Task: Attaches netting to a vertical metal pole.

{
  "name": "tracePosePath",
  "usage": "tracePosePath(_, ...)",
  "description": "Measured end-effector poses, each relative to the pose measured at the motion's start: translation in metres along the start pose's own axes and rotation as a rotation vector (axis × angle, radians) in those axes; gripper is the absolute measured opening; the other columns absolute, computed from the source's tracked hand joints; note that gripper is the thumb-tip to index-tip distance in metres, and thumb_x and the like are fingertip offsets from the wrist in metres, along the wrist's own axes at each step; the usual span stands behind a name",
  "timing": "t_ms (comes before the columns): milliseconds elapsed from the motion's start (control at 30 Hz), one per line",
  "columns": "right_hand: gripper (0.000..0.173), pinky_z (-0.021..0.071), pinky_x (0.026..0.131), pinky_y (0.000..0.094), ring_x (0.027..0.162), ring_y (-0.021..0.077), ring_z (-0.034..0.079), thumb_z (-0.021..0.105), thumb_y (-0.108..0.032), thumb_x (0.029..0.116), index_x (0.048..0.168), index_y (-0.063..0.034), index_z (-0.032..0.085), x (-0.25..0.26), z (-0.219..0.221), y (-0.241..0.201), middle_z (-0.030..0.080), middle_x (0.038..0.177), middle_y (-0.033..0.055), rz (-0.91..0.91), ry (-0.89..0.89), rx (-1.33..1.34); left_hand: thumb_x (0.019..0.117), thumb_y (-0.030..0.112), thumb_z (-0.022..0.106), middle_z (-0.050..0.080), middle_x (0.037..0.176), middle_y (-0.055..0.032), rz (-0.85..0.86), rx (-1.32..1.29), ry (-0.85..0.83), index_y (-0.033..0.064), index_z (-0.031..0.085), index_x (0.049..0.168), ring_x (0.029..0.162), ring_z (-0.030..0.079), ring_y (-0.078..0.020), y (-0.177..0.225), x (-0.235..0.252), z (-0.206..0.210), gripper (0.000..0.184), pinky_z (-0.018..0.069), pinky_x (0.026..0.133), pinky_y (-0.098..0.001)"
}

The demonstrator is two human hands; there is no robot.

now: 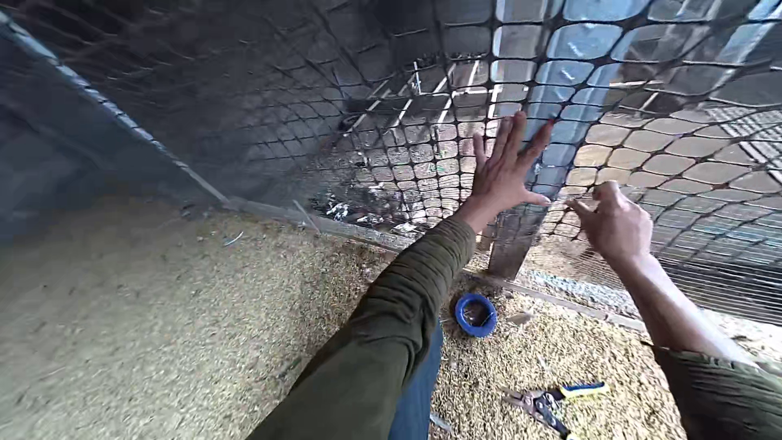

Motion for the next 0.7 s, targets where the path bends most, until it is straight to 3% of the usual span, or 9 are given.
tracePosePath(200, 0.051, 0.0482, 0.076, 0.0748, 0.093, 0.0583, 0.066, 0.061, -0.032, 0.1017, 0.134, 0.0066, 0.054, -0.026, -0.006, 0.002, 0.065, 0.106, 0.0369, -0.149, -0.058, 0.020, 0.0544, 0.076, 0.085, 0.012, 0.171, -0.0168, -0.016, -0.005, -0.050, 0.0307, 0.029, 0.163, 0.159, 0.004, -0.0350, 0.004, 0.002, -0.001, 0.130, -0.0050, 0.118, -0.0729)
tracePosePath(333, 0.049, 0.0507, 0.071, 0.0685, 0.081, 0.0490, 0.067, 0.036, -0.033, 0.1078, 0.133, 0.0040, 0.055, -0.061, -0.019, -0.011, 0.066, 0.090, 0.0287, -0.189, -0.123, 0.104, 0.0581, 0.071, 0.086, 0.010, 0.171, -0.0187, -0.003, -0.039, -0.072, 0.0272, 0.028, 0.164, 0.159, 0.003, -0.0358, 0.005, 0.002, -0.003, 0.129, -0.0050, 0.118, -0.0729)
tracePosePath(400, 0.042, 0.0525, 0.069, 0.0633, 0.075, 0.0439, 0.068, 0.034, -0.026, 0.1113, 0.125, 0.0056, 0.058, -0.076, -0.031, -0.022, 0.066, 0.084, 0.0255, -0.184, -0.106, 0.156, 0.0593, 0.070, 0.087, 0.012, 0.170, -0.0222, 0.016, -0.046, -0.060, 0.0233, 0.029, 0.164, 0.158, 0.006, -0.0396, 0.005, 0.000, -0.006, 0.128, -0.0027, 0.118, -0.0745)
tracePosePath(533, 0.032, 0.0535, 0.061, 0.0430, 0.062, 0.0228, 0.062, 0.044, -0.020, 0.1093, 0.116, 0.0040, 0.065, -0.091, -0.057, -0.022, 0.064, 0.075, 0.0141, -0.138, 0.049, 0.301, 0.0590, 0.066, 0.090, 0.003, 0.169, -0.0275, 0.042, -0.106, -0.031, 0.0177, 0.024, 0.164, 0.157, 0.002, -0.0468, 0.007, -0.005, -0.005, 0.133, -0.0002, 0.115, -0.0796)
tracePosePath(633, 0.028, 0.0425, 0.052, 0.0221, 0.053, 0.0030, 0.048, 0.049, -0.022, 0.1068, 0.101, -0.0015, 0.067, -0.094, -0.081, -0.026, 0.054, 0.065, -0.0011, -0.119, 0.249, 0.391, 0.0571, 0.073, 0.086, 0.001, 0.168, -0.0323, 0.016, -0.077, -0.040, 0.0144, 0.024, 0.164, 0.156, -0.003, -0.0497, 0.005, 0.000, 0.001, 0.137, -0.0067, 0.114, -0.0797)
tracePosePath(700, 0.025, 0.0402, 0.051, 0.0172, 0.052, -0.0016, 0.045, 0.052, -0.020, 0.1055, 0.099, -0.0017, 0.066, -0.096, -0.097, -0.034, 0.053, 0.063, -0.0041, -0.109, 0.361, 0.428, 0.0576, 0.073, 0.086, 0.000, 0.167, -0.0334, 0.009, -0.084, -0.049, 0.0132, 0.025, 0.164, 0.155, -0.005, -0.0500, 0.005, 0.001, 0.002, 0.136, -0.0090, 0.113, -0.0796)
Point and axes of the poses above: each hand's wrist, its own x-axis towards the middle knuckle, its own z-axis out of the palm, y = z × x, the point moved 5 cm from there along x, towards the middle knuckle
